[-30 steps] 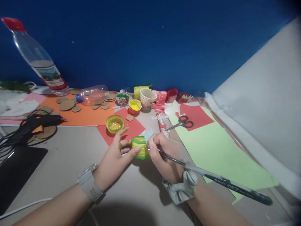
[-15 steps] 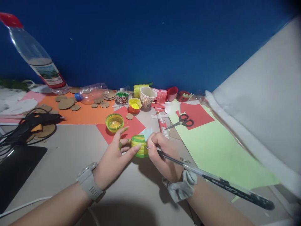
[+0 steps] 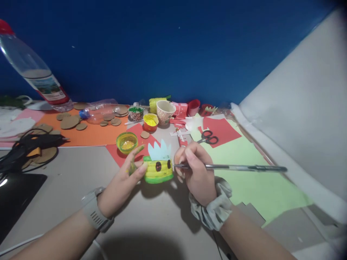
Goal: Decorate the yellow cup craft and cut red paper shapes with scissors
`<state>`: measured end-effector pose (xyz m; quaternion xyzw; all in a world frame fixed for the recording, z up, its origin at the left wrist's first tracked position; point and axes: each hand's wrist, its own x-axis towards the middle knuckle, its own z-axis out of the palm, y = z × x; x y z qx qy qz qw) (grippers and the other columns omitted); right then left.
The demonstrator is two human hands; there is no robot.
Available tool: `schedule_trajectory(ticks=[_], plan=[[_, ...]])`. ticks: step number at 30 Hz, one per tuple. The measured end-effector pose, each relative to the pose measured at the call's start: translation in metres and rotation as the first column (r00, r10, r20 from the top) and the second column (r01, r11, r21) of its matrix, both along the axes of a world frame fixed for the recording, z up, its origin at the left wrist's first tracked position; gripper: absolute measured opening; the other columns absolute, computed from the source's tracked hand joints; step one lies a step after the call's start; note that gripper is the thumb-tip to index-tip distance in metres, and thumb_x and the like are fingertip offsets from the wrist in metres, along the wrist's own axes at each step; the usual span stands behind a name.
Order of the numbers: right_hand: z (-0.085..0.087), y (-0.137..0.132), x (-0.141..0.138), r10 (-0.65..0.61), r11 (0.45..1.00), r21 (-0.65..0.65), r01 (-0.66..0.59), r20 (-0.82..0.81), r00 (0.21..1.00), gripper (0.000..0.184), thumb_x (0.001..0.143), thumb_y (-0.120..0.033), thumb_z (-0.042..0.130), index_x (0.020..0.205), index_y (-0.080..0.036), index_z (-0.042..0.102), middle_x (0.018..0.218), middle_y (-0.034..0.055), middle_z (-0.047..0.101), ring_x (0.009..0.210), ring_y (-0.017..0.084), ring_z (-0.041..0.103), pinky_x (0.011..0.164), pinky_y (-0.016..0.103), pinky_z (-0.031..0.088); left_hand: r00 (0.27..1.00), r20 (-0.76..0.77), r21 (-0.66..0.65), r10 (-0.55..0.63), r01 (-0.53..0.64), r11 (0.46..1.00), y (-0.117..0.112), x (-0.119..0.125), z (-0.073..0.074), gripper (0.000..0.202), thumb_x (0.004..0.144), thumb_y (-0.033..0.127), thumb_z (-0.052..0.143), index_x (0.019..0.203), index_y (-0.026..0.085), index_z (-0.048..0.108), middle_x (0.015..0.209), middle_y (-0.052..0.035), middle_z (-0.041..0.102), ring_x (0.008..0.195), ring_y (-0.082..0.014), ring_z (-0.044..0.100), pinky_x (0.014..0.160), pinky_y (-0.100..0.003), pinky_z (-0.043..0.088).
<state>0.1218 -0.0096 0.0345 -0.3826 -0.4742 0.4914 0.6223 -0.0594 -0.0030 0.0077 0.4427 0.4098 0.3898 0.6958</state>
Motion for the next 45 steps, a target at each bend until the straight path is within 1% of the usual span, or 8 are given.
schedule_trajectory(ticks=[5,9,16,21,24,30,37,45], plan=[[0.000,0.001,0.001,0.090,0.994,-0.054,-0.098,-0.136,0.987,0.030,0.092,-0.039,0.054,0.069,-0.021,0.047,0.056,-0.0066,0.049,0.035,0.005,0.029,0.029,0.015,0.027,0.991,0.089,-0.063,-0.098,0.104,0.993,0.000,-0.002,-0.004,0.077,0.085,0.052,0.063,0.148,0.026,0.028,0.132,-0.0136,0.060,0.117,-0.0325,0.060,0.095,-0.043,0.050],[0.002,0.000,0.002,0.102,0.994,-0.031,-0.109,-0.193,0.976,0.028,0.092,-0.035,0.055,0.069,-0.020,0.049,0.057,-0.0065,0.050,0.036,0.004,0.031,0.030,0.014,0.028,0.984,0.146,-0.098,-0.099,0.114,0.989,0.001,-0.002,-0.005,0.072,0.086,0.049,0.062,0.147,0.027,0.030,0.144,-0.0136,0.051,0.125,-0.0327,0.055,0.102,-0.043,0.047],[0.002,-0.001,0.003,0.158,0.987,-0.002,-0.163,-0.225,0.961,0.027,0.094,-0.032,0.053,0.070,-0.020,0.051,0.057,-0.0061,0.050,0.038,0.006,0.032,0.032,0.015,0.025,0.972,0.222,-0.082,-0.075,0.096,0.992,-0.001,-0.003,-0.007,0.062,0.089,0.046,0.060,0.145,0.031,0.036,0.139,-0.0112,0.055,0.125,-0.0312,0.055,0.103,-0.043,0.047],[0.000,0.000,0.003,0.183,0.983,0.006,-0.186,-0.214,0.960,0.027,0.094,-0.030,0.052,0.069,-0.020,0.050,0.057,-0.0060,0.049,0.039,0.006,0.032,0.033,0.016,0.022,0.961,0.269,-0.113,-0.060,0.094,0.989,0.000,-0.002,-0.007,0.057,0.090,0.041,0.061,0.143,0.033,0.041,0.143,-0.0072,0.053,0.128,-0.0294,0.052,0.105,-0.042,0.045],[-0.001,0.001,0.003,0.168,0.986,0.025,-0.167,-0.187,0.968,0.029,0.095,-0.029,0.051,0.068,-0.019,0.050,0.057,-0.0059,0.049,0.040,0.005,0.032,0.035,0.017,0.022,0.965,0.260,-0.127,-0.042,0.078,0.989,-0.001,-0.002,-0.009,0.058,0.089,0.041,0.061,0.143,0.034,0.041,0.143,-0.0064,0.053,0.129,-0.0302,0.051,0.108,-0.045,0.043],[-0.002,0.001,0.002,0.168,0.986,0.051,-0.162,-0.174,0.970,0.028,0.097,-0.028,0.050,0.071,-0.018,0.050,0.061,-0.0054,0.049,0.043,0.005,0.033,0.039,0.017,0.024,0.968,0.247,-0.085,-0.055,0.078,0.993,0.000,-0.003,-0.013,0.059,0.089,0.042,0.060,0.144,0.032,0.041,0.139,-0.0086,0.057,0.129,-0.0332,0.051,0.112,-0.049,0.036],[-0.001,0.000,0.001,0.168,0.986,0.010,-0.169,-0.169,0.971,0.028,0.097,-0.027,0.049,0.071,-0.019,0.049,0.062,-0.0052,0.047,0.043,0.006,0.032,0.036,0.015,0.024,0.972,0.230,-0.095,-0.052,0.076,0.993,0.002,-0.001,-0.011,0.064,0.087,0.045,0.063,0.145,0.031,0.039,0.143,-0.0084,0.054,0.134,-0.0351,0.044,0.112,-0.051,0.036],[-0.004,0.001,0.001,0.205,0.978,0.017,-0.206,-0.217,0.954,0.026,0.095,-0.029,0.050,0.071,-0.019,0.050,0.060,-0.0059,0.045,0.040,0.006,0.030,0.033,0.015,0.026,0.972,0.227,-0.079,-0.056,0.075,0.994,0.001,-0.001,-0.012,0.067,0.084,0.048,0.065,0.144,0.031,0.040,0.147,-0.0089,0.049,0.136,-0.0365,0.042,0.110,-0.051,0.039]])
